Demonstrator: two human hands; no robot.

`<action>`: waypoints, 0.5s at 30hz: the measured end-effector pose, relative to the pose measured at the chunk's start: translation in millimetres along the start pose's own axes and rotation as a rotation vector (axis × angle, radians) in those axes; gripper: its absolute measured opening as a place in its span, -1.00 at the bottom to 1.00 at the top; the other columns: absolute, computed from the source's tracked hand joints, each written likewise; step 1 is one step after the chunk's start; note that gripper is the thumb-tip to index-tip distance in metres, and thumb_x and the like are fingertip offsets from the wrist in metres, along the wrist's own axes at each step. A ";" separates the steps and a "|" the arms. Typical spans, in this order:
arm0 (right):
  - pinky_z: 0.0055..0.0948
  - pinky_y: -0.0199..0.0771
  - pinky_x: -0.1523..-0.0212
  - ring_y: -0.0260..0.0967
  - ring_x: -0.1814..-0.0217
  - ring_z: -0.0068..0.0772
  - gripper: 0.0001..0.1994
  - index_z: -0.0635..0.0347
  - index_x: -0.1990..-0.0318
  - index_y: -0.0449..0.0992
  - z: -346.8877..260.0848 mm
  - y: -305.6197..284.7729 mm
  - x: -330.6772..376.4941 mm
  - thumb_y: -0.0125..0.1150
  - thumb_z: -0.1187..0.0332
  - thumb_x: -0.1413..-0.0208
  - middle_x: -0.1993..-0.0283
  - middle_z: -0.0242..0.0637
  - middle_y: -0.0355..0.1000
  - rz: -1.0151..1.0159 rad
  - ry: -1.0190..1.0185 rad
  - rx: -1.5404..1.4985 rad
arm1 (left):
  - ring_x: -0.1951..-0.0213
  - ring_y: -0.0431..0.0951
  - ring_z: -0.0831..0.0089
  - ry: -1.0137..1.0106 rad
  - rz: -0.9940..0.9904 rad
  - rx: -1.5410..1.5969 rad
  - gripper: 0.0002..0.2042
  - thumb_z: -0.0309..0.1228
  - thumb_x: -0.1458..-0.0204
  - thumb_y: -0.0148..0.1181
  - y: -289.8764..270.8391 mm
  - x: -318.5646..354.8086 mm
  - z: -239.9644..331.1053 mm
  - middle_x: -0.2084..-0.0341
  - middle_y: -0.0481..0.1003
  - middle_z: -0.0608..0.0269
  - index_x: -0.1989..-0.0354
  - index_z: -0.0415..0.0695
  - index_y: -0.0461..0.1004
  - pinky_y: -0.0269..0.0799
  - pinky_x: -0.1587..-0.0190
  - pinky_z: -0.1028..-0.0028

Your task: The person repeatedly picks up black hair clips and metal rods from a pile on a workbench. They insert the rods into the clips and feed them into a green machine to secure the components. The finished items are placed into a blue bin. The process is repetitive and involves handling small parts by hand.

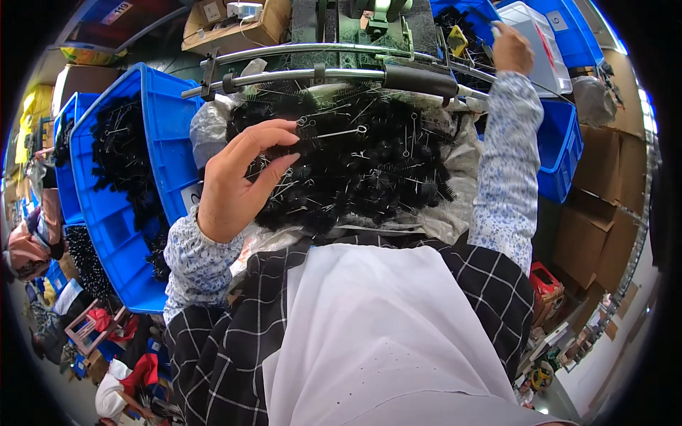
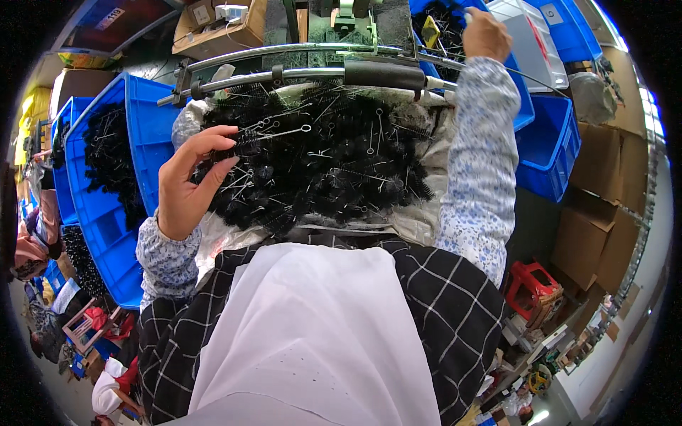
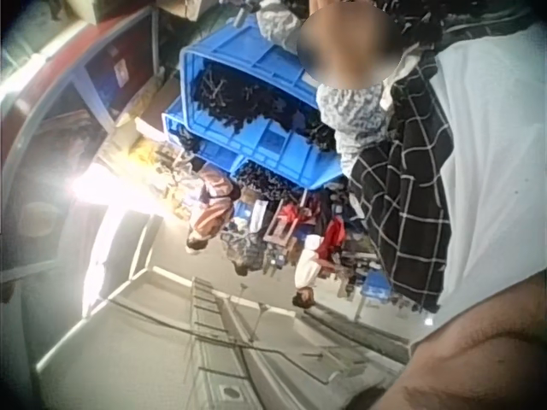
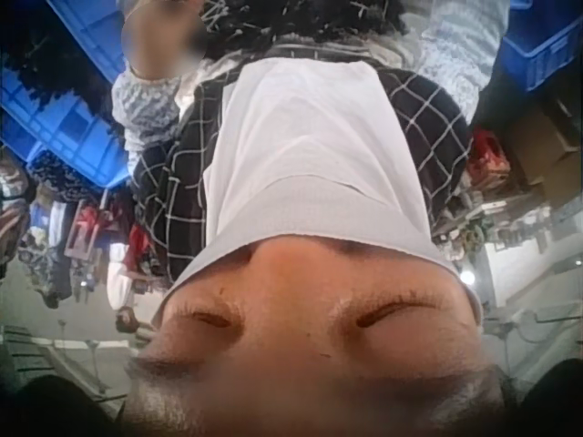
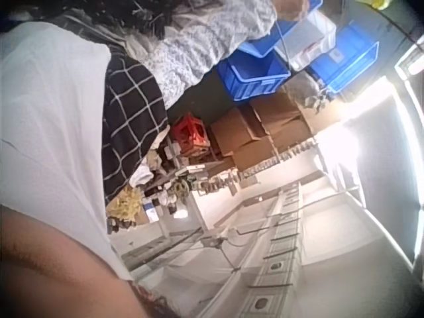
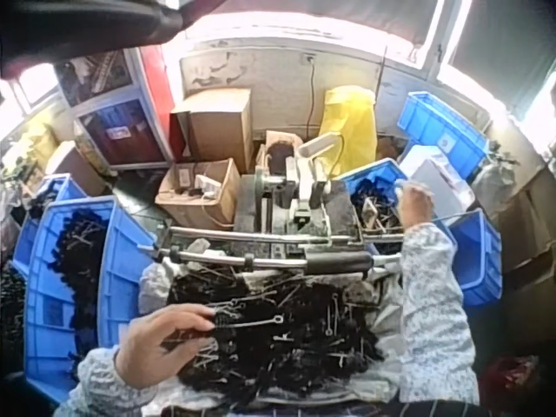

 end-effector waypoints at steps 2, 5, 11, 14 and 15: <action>-0.26 0.39 0.16 0.40 0.13 -0.14 -0.71 0.03 0.05 0.42 -13.5 -23.6 21.8 -0.01 0.20 -0.10 0.18 -0.17 0.45 0.240 -0.135 -0.074 | 0.17 0.51 0.26 0.011 -0.007 -0.017 -0.78 -0.64 0.15 0.19 8.6 -3.8 1.1 0.19 0.46 0.10 0.27 -0.20 0.43 0.42 0.18 0.46; -0.40 0.40 0.15 0.41 0.18 -0.26 -0.71 0.16 0.05 0.40 -122.5 -95.2 100.7 0.07 0.41 -0.04 0.18 -0.14 0.44 -0.789 -0.138 -0.918 | 0.18 0.50 0.21 0.058 0.032 -0.077 -0.77 -0.64 0.16 0.19 24.8 -5.6 -1.6 0.19 0.46 0.10 0.27 -0.19 0.43 0.43 0.19 0.44; -0.30 0.41 0.22 0.44 0.28 -0.12 -0.77 0.20 0.16 0.45 -182.5 -116.1 173.2 0.04 0.30 -0.08 0.30 -0.09 0.46 -0.760 -0.518 -1.312 | 0.29 0.49 0.38 0.059 0.049 -0.071 -0.59 -0.68 0.21 0.22 29.2 -7.9 0.9 0.17 0.44 0.13 0.11 -0.20 0.34 0.40 0.20 0.50; -0.44 0.44 0.23 0.45 0.25 -0.30 -0.79 0.13 0.13 0.48 -165.0 -79.8 130.6 0.09 0.37 -0.06 0.22 -0.18 0.48 -0.256 -0.536 -0.976 | 0.25 0.39 0.35 0.060 -0.131 -0.287 -0.47 -0.61 0.27 0.24 19.7 10.3 -10.0 0.17 0.41 0.19 0.01 -0.13 0.29 0.28 0.13 0.41; -0.42 0.45 0.32 0.45 0.36 -0.29 -0.80 0.08 0.16 0.50 -154.5 -68.1 107.8 0.07 0.31 -0.07 0.30 -0.25 0.49 -0.044 -0.470 -0.681 | 0.22 0.37 0.34 0.102 -0.294 -0.387 -0.51 -0.58 0.26 0.22 20.8 15.9 -8.1 0.20 0.41 0.23 0.04 -0.10 0.33 0.23 0.10 0.39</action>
Point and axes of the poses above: each hand's wrist, its own x-axis away from the middle knuckle, its own y-axis out of the palm, z = x × y, the point moved 3 cm from there along -x, towards the middle knuckle
